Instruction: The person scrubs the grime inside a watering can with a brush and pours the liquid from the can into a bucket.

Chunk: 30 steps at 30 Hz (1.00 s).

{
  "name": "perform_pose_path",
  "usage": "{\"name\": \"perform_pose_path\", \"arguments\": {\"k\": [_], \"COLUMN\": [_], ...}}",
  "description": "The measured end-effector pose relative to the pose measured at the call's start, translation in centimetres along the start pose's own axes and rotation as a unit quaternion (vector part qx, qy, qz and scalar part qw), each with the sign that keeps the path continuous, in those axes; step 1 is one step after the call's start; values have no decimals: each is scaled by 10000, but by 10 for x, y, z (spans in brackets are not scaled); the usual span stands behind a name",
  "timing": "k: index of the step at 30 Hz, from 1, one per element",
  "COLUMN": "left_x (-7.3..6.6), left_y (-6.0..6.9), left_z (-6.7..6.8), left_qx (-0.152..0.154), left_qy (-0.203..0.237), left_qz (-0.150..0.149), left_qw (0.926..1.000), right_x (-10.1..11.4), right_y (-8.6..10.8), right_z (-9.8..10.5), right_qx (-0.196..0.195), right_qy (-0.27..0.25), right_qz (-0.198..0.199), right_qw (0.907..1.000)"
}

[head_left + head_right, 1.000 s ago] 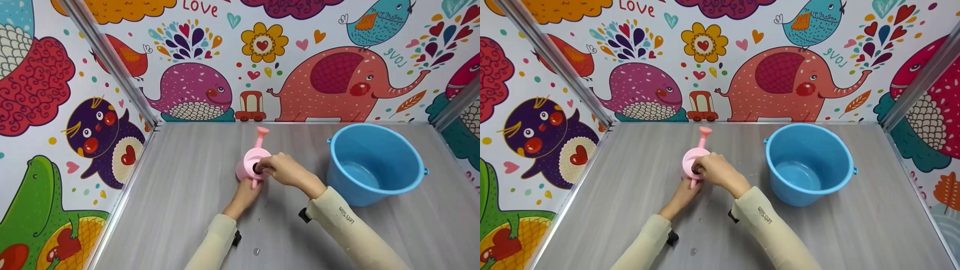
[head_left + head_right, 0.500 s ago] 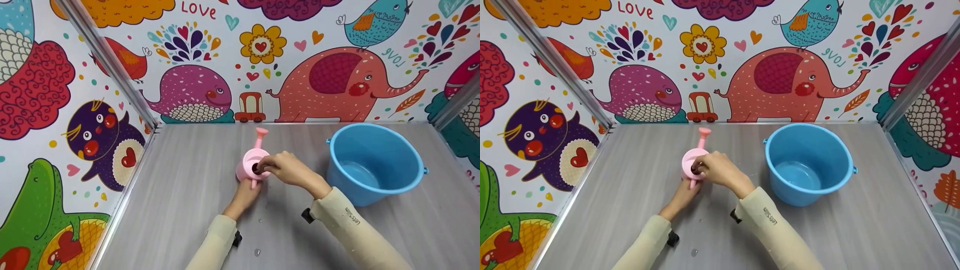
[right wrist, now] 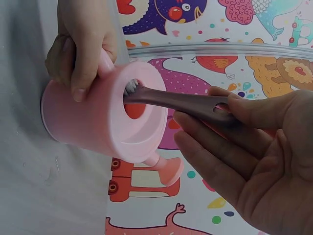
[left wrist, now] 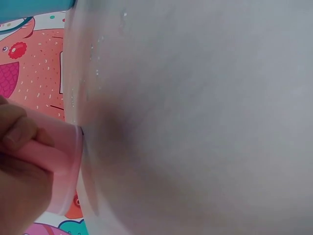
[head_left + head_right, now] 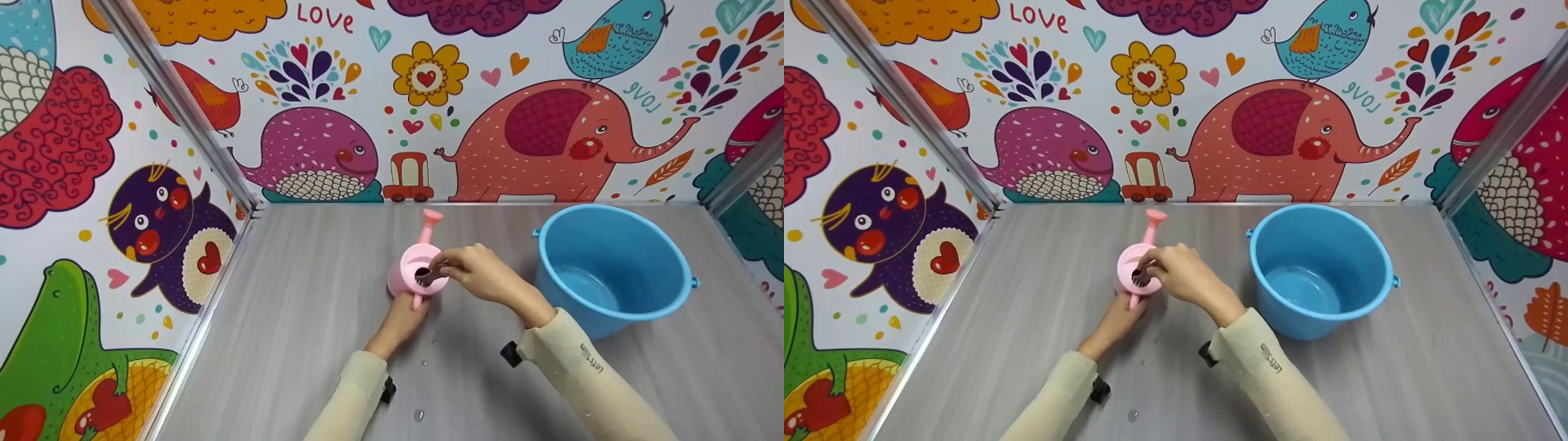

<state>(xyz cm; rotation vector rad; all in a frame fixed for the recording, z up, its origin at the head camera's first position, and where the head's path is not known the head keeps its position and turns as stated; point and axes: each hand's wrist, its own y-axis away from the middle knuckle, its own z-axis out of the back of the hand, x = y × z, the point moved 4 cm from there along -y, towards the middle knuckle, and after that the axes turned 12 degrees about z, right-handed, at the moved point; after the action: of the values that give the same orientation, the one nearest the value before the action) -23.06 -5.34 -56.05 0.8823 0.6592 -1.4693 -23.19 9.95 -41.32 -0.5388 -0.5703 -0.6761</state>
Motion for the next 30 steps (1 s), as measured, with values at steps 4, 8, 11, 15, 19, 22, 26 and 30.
{"name": "perform_pose_path", "arguments": {"k": [4, 8, 11, 15, 19, 22, 26, 30], "left_x": [1, 2, 1, -1, -2, -1, 0, 0], "left_y": [0, -1, -1, 1, 1, 1, 0, -1], "left_z": [2, 2, 1, -1, -1, -1, -3, -3], "left_qx": [-8, -5, -33, -23, -42, -52, 19, -24], "left_qy": [15, 82, 52, -67, -153, -175, -124, -116], "left_qz": [-4, 53, 3, -117, -120, -96, 36, 38], "left_qw": [10000, 10000, 10000, 9999, 9998, 9998, 9999, 9999], "right_x": [0, -1, -5, -12, -14, -15, -16, -15], "right_y": [-1, -3, -3, -2, -2, -2, 0, 3], "right_z": [-4, -11, -19, -29, -30, -30, -29, -27], "right_qx": [-2, 5, 38, 68, 64, 64, 51, 10], "right_qy": [-95, -243, -193, -6, -24, -88, -266, -583], "right_qz": [-40, -120, -152, -123, -113, -135, -192, -248], "right_qw": [9999, 9996, 9997, 9999, 9999, 9998, 9994, 9980]}}
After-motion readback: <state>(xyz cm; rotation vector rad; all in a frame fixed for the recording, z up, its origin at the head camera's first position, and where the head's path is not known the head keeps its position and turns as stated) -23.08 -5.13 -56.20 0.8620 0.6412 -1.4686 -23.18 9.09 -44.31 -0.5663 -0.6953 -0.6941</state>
